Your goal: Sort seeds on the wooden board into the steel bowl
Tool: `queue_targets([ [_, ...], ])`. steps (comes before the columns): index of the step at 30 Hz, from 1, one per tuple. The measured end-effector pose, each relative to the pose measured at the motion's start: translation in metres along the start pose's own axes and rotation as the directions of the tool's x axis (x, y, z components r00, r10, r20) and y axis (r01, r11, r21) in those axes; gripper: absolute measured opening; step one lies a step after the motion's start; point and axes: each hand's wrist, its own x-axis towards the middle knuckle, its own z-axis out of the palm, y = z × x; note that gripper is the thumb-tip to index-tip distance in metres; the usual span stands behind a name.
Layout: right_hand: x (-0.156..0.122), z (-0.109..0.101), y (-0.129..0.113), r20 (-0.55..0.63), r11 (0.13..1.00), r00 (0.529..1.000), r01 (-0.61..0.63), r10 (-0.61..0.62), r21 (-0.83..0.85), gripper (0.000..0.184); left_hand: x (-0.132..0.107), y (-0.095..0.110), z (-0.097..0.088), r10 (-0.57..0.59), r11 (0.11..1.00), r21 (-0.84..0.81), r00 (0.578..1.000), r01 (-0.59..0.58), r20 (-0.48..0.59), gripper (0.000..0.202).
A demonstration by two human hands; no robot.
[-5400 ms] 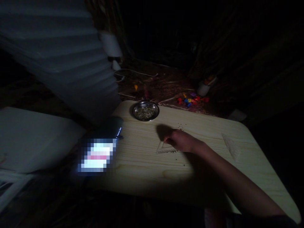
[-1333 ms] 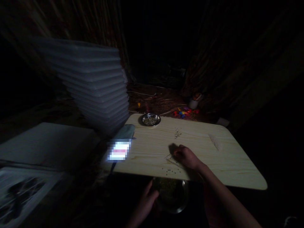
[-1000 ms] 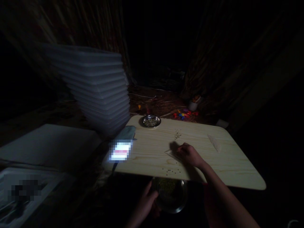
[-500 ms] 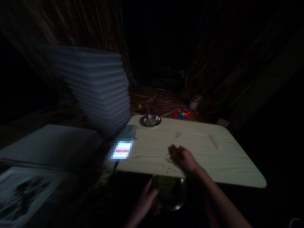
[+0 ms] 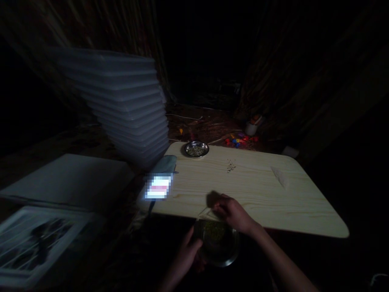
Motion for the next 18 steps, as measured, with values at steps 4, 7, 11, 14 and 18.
queue_targets([
  [4,-0.005,-0.018,0.011,-0.051,0.997,0.997,-0.047,0.050,0.069,0.015,0.003,-0.006,-0.007,0.040,0.999,0.041,0.995,-0.037,-0.093,0.093],
  [7,-0.010,-0.033,0.030,-0.124,0.986,0.980,-0.146,0.155,0.081,0.015,0.010,-0.010,-0.015,0.024,0.999,0.040,0.991,-0.019,-0.129,0.100],
  [11,-0.008,-0.042,0.045,-0.207,0.968,0.946,-0.241,0.250,0.069,0.019,0.021,-0.016,-0.024,0.046,0.999,0.028,0.983,-0.042,-0.176,0.069],
  [14,0.002,-0.040,0.047,-0.240,0.957,0.928,-0.287,0.286,0.031,0.020,0.028,-0.016,-0.028,0.033,0.995,0.094,0.990,-0.020,-0.136,0.032],
  [18,0.020,-0.035,0.053,-0.285,0.946,0.907,-0.324,0.310,-0.003,0.018,0.032,-0.007,-0.030,-0.043,0.994,0.097,0.993,0.053,-0.110,0.027],
])
